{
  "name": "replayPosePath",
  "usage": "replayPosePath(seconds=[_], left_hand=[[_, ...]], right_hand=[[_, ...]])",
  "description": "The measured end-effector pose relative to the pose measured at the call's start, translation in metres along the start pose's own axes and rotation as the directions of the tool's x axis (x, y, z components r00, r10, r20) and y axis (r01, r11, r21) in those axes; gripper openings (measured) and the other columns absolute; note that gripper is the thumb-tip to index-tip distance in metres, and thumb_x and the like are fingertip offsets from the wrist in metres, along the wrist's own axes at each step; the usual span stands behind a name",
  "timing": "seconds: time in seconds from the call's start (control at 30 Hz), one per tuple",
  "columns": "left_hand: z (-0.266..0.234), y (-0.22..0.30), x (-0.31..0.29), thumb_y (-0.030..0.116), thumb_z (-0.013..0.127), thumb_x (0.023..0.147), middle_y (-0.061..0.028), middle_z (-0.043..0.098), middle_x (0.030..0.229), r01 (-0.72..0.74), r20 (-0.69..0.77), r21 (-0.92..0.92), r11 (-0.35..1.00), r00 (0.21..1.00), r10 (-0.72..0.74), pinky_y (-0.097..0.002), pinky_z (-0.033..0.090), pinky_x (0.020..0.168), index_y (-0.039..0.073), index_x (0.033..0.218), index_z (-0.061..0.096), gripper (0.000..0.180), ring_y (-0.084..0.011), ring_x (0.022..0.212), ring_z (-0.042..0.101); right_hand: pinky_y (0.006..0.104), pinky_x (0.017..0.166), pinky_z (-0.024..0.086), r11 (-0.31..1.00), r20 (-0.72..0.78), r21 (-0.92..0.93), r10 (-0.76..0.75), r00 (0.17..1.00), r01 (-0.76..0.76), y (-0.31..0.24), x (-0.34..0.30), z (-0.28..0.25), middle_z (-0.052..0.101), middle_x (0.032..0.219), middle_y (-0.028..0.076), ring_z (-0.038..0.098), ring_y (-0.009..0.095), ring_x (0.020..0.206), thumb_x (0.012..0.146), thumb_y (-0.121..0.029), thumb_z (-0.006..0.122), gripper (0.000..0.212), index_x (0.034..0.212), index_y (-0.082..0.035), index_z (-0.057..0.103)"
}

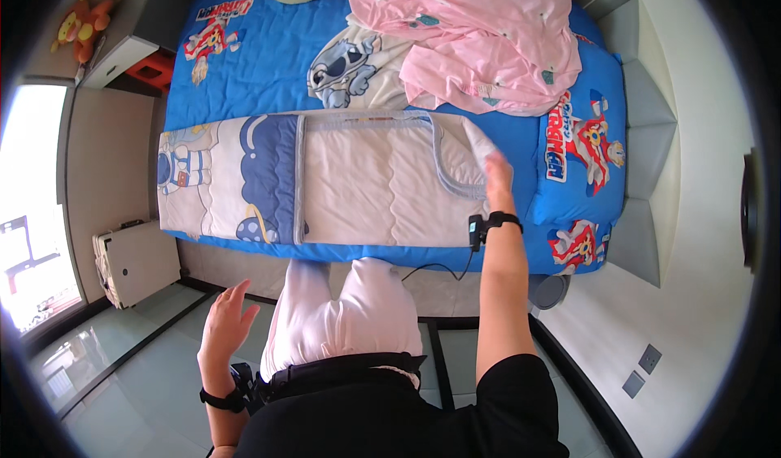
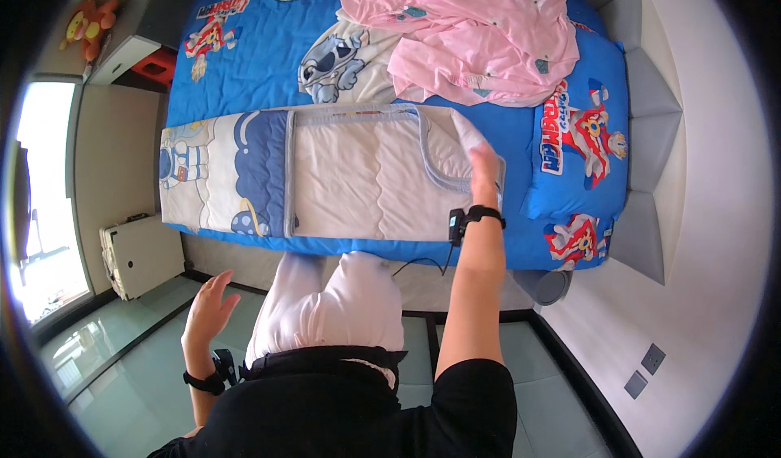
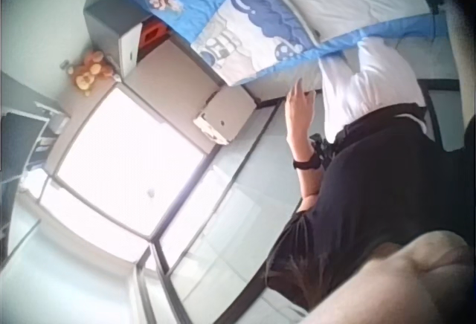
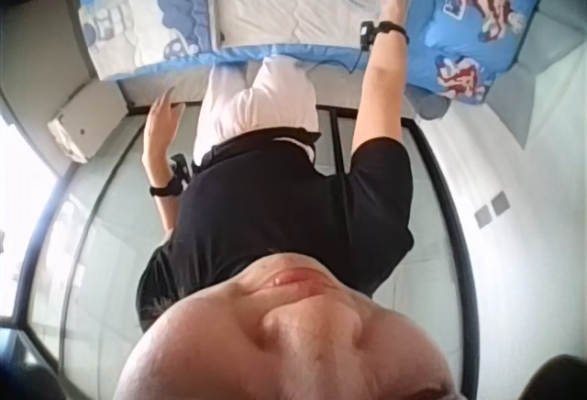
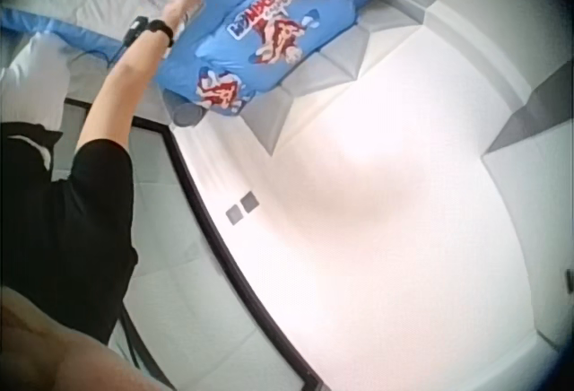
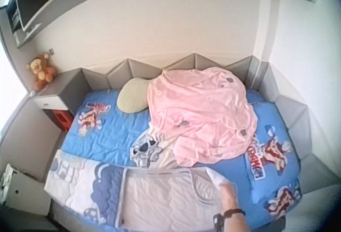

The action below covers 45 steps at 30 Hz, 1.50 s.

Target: The person folds a patterned blanket on a bed and places it inside an overhead storage compartment in a bedroom.

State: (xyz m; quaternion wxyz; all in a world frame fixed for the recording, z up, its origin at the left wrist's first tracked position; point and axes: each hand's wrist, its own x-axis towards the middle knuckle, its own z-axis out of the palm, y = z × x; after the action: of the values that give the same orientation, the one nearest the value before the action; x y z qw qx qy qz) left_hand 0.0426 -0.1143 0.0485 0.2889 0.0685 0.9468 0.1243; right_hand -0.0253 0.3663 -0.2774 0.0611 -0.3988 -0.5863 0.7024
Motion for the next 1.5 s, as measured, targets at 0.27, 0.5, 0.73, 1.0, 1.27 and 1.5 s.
replayPosePath(seconds=[0.27, 0.5, 0.73, 1.0, 1.27, 1.5], left_hand=[[-0.007, 0.008, 0.008, 0.01, 0.056, 0.067, -0.0159, 0.051, 0.092, 0.035, 0.018, 0.024, 0.999, 0.999, -0.035, -0.0352, 0.038, 0.075, 0.003, 0.106, 0.042, 0.042, -0.0303, 0.086, 0.047], [-0.005, 0.011, 0.009, 0.01, 0.056, 0.067, -0.0165, 0.051, 0.091, 0.041, 0.04, 0.062, 0.997, 0.998, -0.044, -0.0352, 0.038, 0.074, 0.001, 0.106, 0.041, 0.042, -0.0308, 0.085, 0.047], [-0.014, 0.022, 0.013, 0.009, 0.056, 0.067, -0.0169, 0.051, 0.092, 0.019, 0.047, 0.089, 0.996, 0.999, -0.023, -0.0353, 0.038, 0.074, 0.001, 0.106, 0.042, 0.042, -0.0313, 0.085, 0.048], [-0.013, 0.022, 0.018, 0.008, 0.056, 0.067, -0.0168, 0.051, 0.094, 0.046, 0.056, 0.075, 0.996, 0.997, -0.051, -0.0347, 0.037, 0.076, 0.0, 0.106, 0.042, 0.043, -0.0311, 0.087, 0.047], [-0.012, 0.022, 0.023, 0.007, 0.055, 0.067, -0.0164, 0.05, 0.097, 0.04, 0.114, 0.112, 0.993, 0.992, -0.053, -0.0342, 0.037, 0.077, 0.0, 0.107, 0.041, 0.043, -0.0308, 0.089, 0.047], [-0.014, 0.032, 0.032, 0.007, 0.055, 0.067, -0.017, 0.05, 0.097, -0.011, 0.132, 0.097, 0.995, 0.991, -0.002, -0.0347, 0.037, 0.078, 0.001, 0.108, 0.04, 0.044, -0.0311, 0.09, 0.047]], right_hand=[[0.0285, 0.074, 0.039, 0.654, -0.114, -0.755, -0.199, 0.973, 0.045, -0.005, 0.004, -0.057, 0.056, 0.091, 0.01, 0.051, 0.02, 0.088, 0.066, -0.006, 0.053, 0.03, 0.095, -0.003, 0.053], [0.0347, 0.082, 0.037, 0.191, 0.245, -0.965, 0.425, 0.872, 0.178, 0.055, -0.07, -0.019, 0.05, 0.102, 0.015, 0.045, 0.032, 0.096, 0.069, -0.012, 0.047, 0.025, 0.091, -0.013, 0.057], [0.036, 0.092, 0.026, 0.464, 0.248, -0.826, -0.209, 0.946, 0.319, 0.03, -0.016, -0.001, 0.018, 0.127, 0.02, 0.023, 0.033, 0.115, 0.067, -0.008, 0.052, 0.061, 0.121, -0.01, 0.025], [0.0363, 0.084, 0.033, 0.487, -0.053, -0.872, 0.018, 0.998, -0.054, 0.025, -0.026, -0.061, 0.046, 0.103, 0.021, 0.042, 0.031, 0.099, 0.065, -0.01, 0.048, 0.037, 0.1, 0.001, 0.046], [0.0348, 0.081, 0.035, 0.647, -0.33, -0.67, 0.179, 0.927, -0.364, 0.069, -0.092, -0.092, 0.046, 0.102, 0.022, 0.043, 0.035, 0.097, 0.06, -0.008, 0.051, 0.045, 0.102, 0.003, 0.04], [0.0371, 0.082, 0.035, 0.38, -0.439, -0.77, 0.267, 0.858, -0.512, 0.044, -0.082, -0.073, 0.051, 0.096, 0.019, 0.048, 0.033, 0.091, 0.064, -0.02, 0.05, 0.043, 0.101, -0.001, 0.042]])
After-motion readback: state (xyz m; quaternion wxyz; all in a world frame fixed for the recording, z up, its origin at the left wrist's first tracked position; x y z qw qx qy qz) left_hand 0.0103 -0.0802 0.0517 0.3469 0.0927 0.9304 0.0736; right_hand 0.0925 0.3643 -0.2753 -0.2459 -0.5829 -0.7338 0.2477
